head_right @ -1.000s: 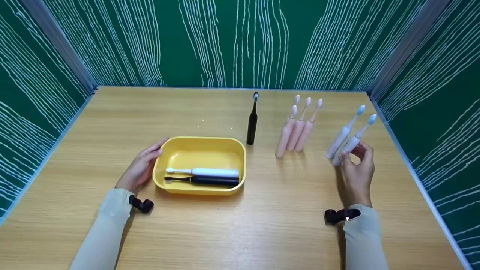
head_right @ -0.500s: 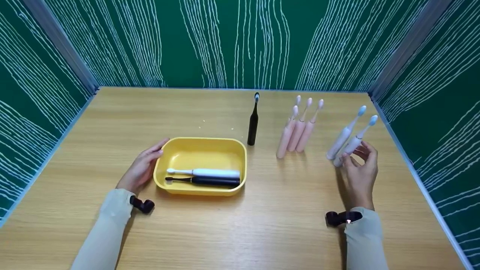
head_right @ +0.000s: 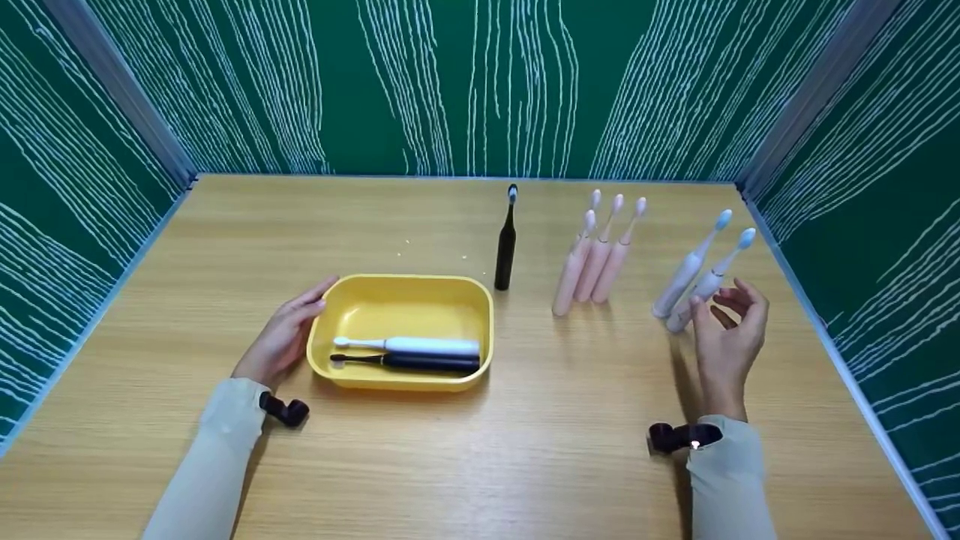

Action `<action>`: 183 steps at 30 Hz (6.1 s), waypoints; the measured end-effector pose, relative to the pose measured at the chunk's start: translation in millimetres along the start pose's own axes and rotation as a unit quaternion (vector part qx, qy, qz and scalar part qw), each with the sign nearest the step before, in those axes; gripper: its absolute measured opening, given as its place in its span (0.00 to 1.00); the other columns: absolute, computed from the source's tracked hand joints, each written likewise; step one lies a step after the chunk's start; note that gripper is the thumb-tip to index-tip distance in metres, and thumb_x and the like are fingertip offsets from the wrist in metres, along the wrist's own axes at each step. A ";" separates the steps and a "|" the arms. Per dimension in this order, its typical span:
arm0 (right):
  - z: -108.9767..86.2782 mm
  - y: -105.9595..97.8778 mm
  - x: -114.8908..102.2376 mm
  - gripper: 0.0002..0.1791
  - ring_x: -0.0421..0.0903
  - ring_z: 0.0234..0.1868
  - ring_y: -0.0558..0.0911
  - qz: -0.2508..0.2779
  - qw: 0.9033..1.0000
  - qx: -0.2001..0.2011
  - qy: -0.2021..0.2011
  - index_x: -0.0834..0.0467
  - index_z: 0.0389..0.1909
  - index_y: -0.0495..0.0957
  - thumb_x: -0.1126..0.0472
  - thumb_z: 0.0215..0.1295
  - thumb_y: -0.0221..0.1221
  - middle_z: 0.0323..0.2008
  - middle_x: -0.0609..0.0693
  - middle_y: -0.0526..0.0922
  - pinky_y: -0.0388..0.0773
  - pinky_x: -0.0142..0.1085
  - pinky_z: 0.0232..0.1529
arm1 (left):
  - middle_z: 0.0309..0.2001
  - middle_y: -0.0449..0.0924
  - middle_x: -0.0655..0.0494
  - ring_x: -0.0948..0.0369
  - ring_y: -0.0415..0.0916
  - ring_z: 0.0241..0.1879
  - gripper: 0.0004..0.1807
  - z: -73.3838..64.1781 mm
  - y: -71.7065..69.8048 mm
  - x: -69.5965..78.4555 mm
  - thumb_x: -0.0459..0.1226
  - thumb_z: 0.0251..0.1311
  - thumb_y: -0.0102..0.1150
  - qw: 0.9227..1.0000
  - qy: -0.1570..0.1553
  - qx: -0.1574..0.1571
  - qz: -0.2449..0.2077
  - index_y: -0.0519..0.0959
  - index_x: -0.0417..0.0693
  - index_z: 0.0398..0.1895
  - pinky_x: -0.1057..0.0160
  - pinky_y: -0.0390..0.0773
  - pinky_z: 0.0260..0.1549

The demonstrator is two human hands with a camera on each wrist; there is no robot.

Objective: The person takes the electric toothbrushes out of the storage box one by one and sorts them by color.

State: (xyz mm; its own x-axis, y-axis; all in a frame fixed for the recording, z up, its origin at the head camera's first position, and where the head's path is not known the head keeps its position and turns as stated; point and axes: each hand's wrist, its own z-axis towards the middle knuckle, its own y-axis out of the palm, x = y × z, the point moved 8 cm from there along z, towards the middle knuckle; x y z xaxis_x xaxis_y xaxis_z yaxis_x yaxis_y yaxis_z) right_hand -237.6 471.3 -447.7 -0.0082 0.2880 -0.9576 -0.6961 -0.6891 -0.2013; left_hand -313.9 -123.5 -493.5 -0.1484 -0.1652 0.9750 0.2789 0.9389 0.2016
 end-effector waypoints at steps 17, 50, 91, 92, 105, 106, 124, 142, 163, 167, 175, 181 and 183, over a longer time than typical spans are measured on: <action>-30.1 14.3 -61.0 0.22 0.39 0.49 0.77 0.054 0.987 0.023 -0.149 0.59 0.58 0.71 0.65 0.63 0.60 0.45 0.43 0.77 0.75 0.27 0.51 | 0.76 0.50 0.51 0.57 0.40 0.77 0.28 1.0 0.1 0.2 0.32 0.70 0.43 1.000 0.005 0.009 -0.007 0.57 0.40 0.72 0.60 0.39 0.76; -113.9 140.3 -154.4 0.19 0.36 0.42 0.82 0.105 0.891 -0.271 -0.349 0.73 0.48 0.75 0.83 0.53 0.59 0.39 0.48 0.82 0.80 0.24 0.46 | 0.76 0.49 0.49 0.55 0.40 0.77 0.28 1.3 1.5 -0.4 0.32 0.70 0.42 1.000 0.003 0.006 -0.020 0.57 0.39 0.72 0.58 0.42 0.75; -174.8 259.9 -175.6 0.21 0.57 0.51 0.80 -0.067 0.746 -0.575 -0.328 0.61 0.58 0.74 0.61 0.65 0.60 0.51 0.62 0.81 0.82 0.45 0.50 | 0.76 0.52 0.52 0.57 0.42 0.76 0.27 1.6 0.1 -1.1 0.33 0.69 0.44 1.000 0.003 0.015 -0.014 0.59 0.41 0.71 0.60 0.41 0.75; -176.4 262.3 -174.6 0.21 0.57 0.51 0.80 -0.074 0.741 -0.584 -0.324 0.62 0.58 0.74 0.61 0.66 0.60 0.52 0.62 0.80 0.82 0.46 0.50 | 0.76 0.52 0.52 0.57 0.42 0.76 0.27 1.6 0.5 -0.7 0.33 0.69 0.44 1.000 0.005 0.013 -0.013 0.59 0.40 0.72 0.59 0.41 0.75; -199.0 287.1 -160.7 0.21 0.50 0.47 0.82 -0.198 0.652 -0.669 -0.296 0.63 0.59 0.74 0.60 0.67 0.58 0.51 0.60 0.82 0.82 0.43 0.52 | 0.76 0.50 0.49 0.56 0.40 0.77 0.28 1.8 2.1 0.7 0.32 0.69 0.43 1.000 0.014 0.005 -0.010 0.56 0.37 0.72 0.59 0.40 0.76; -200.2 288.7 -159.5 0.21 0.50 0.48 0.82 -0.207 0.647 -0.674 -0.292 0.63 0.59 0.74 0.60 0.67 0.58 0.51 0.60 0.82 0.81 0.43 0.52 | 0.76 0.50 0.49 0.56 0.40 0.77 0.28 1.8 2.0 0.9 0.32 0.69 0.43 1.000 0.015 0.005 -0.010 0.56 0.37 0.72 0.59 0.40 0.76; -221.1 309.3 -138.8 0.23 0.51 0.45 0.84 -0.315 0.569 -0.721 -0.239 0.63 0.61 0.73 0.61 0.65 0.59 0.51 0.59 0.82 0.82 0.40 0.47 | 0.76 0.50 0.52 0.57 0.41 0.76 0.28 2.2 0.2 -0.8 0.31 0.69 0.43 1.000 0.007 0.008 -0.014 0.58 0.40 0.72 0.60 0.41 0.75; -230.4 315.2 -127.4 0.19 0.36 0.27 0.76 -0.365 0.537 -0.722 -0.238 0.59 0.57 0.78 0.64 0.64 0.58 0.46 0.55 0.84 0.78 0.29 0.36 | 0.76 0.49 0.50 0.57 0.40 0.77 0.29 3.9 -0.1 -1.0 0.33 0.69 0.44 1.000 0.009 0.008 -0.004 0.57 0.39 0.72 0.60 0.39 0.76; -233.4 322.1 -132.2 0.15 0.50 0.49 0.80 -0.381 0.502 -0.711 -0.311 0.61 0.49 0.82 0.65 0.60 0.59 0.48 0.56 0.84 0.78 0.42 0.54 | 0.76 0.50 0.50 0.57 0.39 0.77 0.29 1.0 1.1 0.2 0.34 0.70 0.44 1.000 0.009 0.003 0.002 0.57 0.39 0.72 0.59 0.39 0.76; -231.5 324.4 -128.1 0.16 0.51 0.49 0.79 -0.389 0.505 -0.712 -0.295 0.61 0.50 0.81 0.65 0.60 0.60 0.48 0.56 0.83 0.77 0.43 0.54 | 0.76 0.49 0.51 0.57 0.39 0.77 0.29 1.0 0.5 -0.5 0.35 0.69 0.44 1.000 0.005 0.005 0.004 0.57 0.40 0.73 0.59 0.38 0.76; -224.5 329.6 -116.1 0.19 0.50 0.51 0.79 -0.409 0.510 -0.717 -0.243 0.59 0.54 0.79 0.65 0.60 0.62 0.51 0.56 0.82 0.80 0.41 0.52 | 0.76 0.51 0.51 0.57 0.41 0.77 0.28 1.6 -1.0 -1.1 0.34 0.69 0.45 1.000 0.004 0.013 -0.002 0.58 0.40 0.72 0.59 0.39 0.76; -221.4 329.1 -113.8 0.18 0.46 0.44 0.80 -0.401 0.516 -0.726 -0.213 0.59 0.51 0.80 0.69 0.57 0.62 0.46 0.55 0.82 0.82 0.35 0.42 | 0.76 0.51 0.51 0.57 0.40 0.77 0.28 1.6 -1.7 -1.3 0.34 0.69 0.44 1.000 0.005 0.013 0.007 0.58 0.41 0.72 0.59 0.38 0.76; -221.1 328.8 -113.1 0.18 0.47 0.45 0.80 -0.401 0.519 -0.726 -0.208 0.58 0.51 0.80 0.69 0.58 0.63 0.47 0.55 0.82 0.82 0.36 0.43 | 0.76 0.51 0.52 0.57 0.41 0.77 0.28 1.6 -2.1 -1.4 0.34 0.69 0.45 1.000 0.004 0.015 0.008 0.59 0.42 0.72 0.59 0.38 0.76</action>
State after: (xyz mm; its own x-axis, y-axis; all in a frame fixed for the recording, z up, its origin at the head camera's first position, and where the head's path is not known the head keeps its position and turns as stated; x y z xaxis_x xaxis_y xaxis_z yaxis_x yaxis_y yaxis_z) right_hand -306.8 65.1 -451.2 -0.4977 0.7797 -0.3799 0.6771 0.0755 -0.7320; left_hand -315.8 -124.8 -495.5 -0.1368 -0.1520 0.9789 0.2521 0.9503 0.1827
